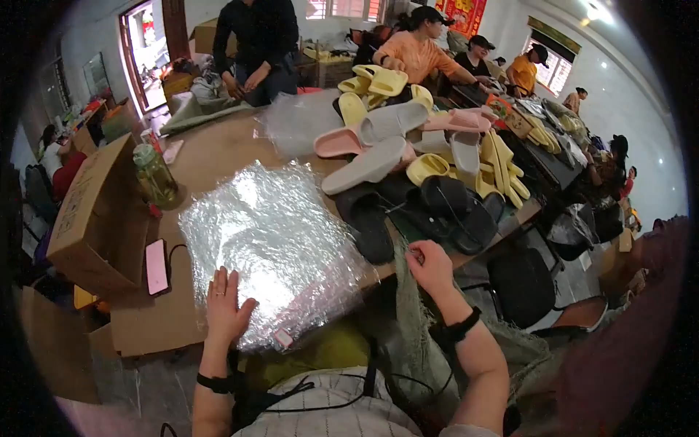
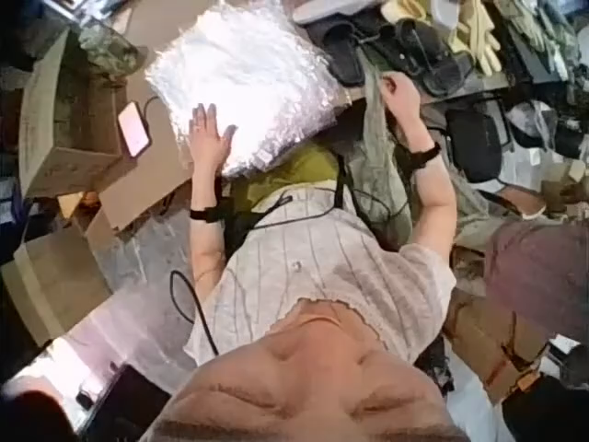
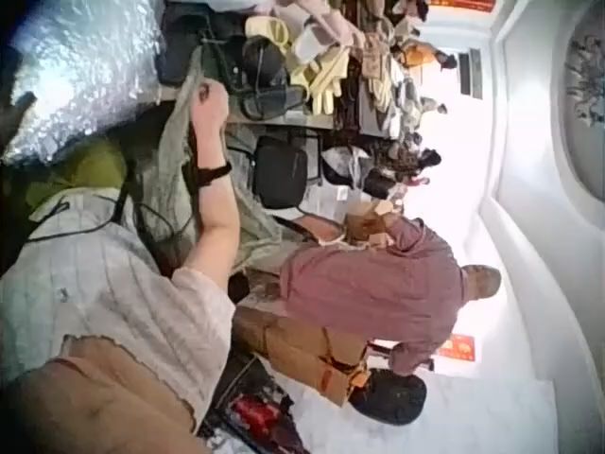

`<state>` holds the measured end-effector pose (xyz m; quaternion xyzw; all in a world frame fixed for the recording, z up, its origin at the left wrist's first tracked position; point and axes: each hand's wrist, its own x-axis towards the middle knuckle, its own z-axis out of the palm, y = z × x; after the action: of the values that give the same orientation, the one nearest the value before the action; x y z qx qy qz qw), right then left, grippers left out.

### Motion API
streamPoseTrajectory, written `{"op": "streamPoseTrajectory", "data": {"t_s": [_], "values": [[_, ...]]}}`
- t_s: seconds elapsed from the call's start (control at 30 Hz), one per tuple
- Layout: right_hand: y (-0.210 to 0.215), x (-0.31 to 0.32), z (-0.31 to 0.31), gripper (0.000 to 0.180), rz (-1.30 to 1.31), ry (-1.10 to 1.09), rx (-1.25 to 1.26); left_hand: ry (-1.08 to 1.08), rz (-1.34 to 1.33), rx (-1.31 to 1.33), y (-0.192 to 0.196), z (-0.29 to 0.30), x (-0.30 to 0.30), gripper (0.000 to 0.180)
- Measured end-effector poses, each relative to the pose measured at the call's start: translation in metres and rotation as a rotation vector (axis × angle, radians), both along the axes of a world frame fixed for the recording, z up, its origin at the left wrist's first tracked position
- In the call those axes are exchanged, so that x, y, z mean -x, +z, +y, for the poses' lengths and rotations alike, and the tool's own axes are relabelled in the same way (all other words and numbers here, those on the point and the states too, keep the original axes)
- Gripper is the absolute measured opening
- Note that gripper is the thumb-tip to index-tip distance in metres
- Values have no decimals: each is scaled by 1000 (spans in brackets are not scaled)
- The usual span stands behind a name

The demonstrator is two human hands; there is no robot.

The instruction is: The recorder is packing various pairs of slides/sandals into plastic bags and placing them in boxes within a manufacturing or warehouse setting.

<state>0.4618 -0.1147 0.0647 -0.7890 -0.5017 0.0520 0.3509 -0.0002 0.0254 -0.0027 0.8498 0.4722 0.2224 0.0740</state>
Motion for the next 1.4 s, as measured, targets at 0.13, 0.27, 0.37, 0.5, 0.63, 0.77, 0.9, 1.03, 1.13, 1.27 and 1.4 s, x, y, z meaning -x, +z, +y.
{"op": "streamPoseTrajectory", "data": {"t_s": [0.13, 0.27, 0.37, 0.5, 0.63, 0.77, 0.9, 1.03, 1.13, 1.27, 1.4], "values": [[-23, -20, 87, 49, -381, -191, 51, 13, -8, 58, 11, -4, -6, 80], [-6, -10, 143, 80, -333, -391, 421, 18, -29, 43, 5, -7, -2, 79], [-12, 1, 166, 80, -303, -355, 320, 21, -37, 47, 8, -7, -4, 80], [-29, 19, 182, 65, -325, -338, 165, 32, -35, 61, 11, -9, -4, 82], [-47, -11, 189, 41, -315, -304, 154, 22, -38, 59, 10, -6, -7, 83], [-38, -22, 162, 42, -274, -175, 135, 32, -48, 55, 4, -6, -4, 82], [-40, -26, 105, 41, -222, -72, -22, 53, -48, 74, 10, -8, -4, 80], [-15, -11, 52, 31, -157, -61, -117, 50, -50, 51, 9, -7, -3, 81], [30, 34, 42, 27, -17, -86, -271, 49, -36, 18, 4, -7, 6, 82], [83, 88, 45, 29, -160, 158, -428, -20, -53, 28, 10, -2, 1, 81], [79, 153, 67, 14, -117, 226, -122, -114, -82, 53, 25, 2, -13, 79]]}}
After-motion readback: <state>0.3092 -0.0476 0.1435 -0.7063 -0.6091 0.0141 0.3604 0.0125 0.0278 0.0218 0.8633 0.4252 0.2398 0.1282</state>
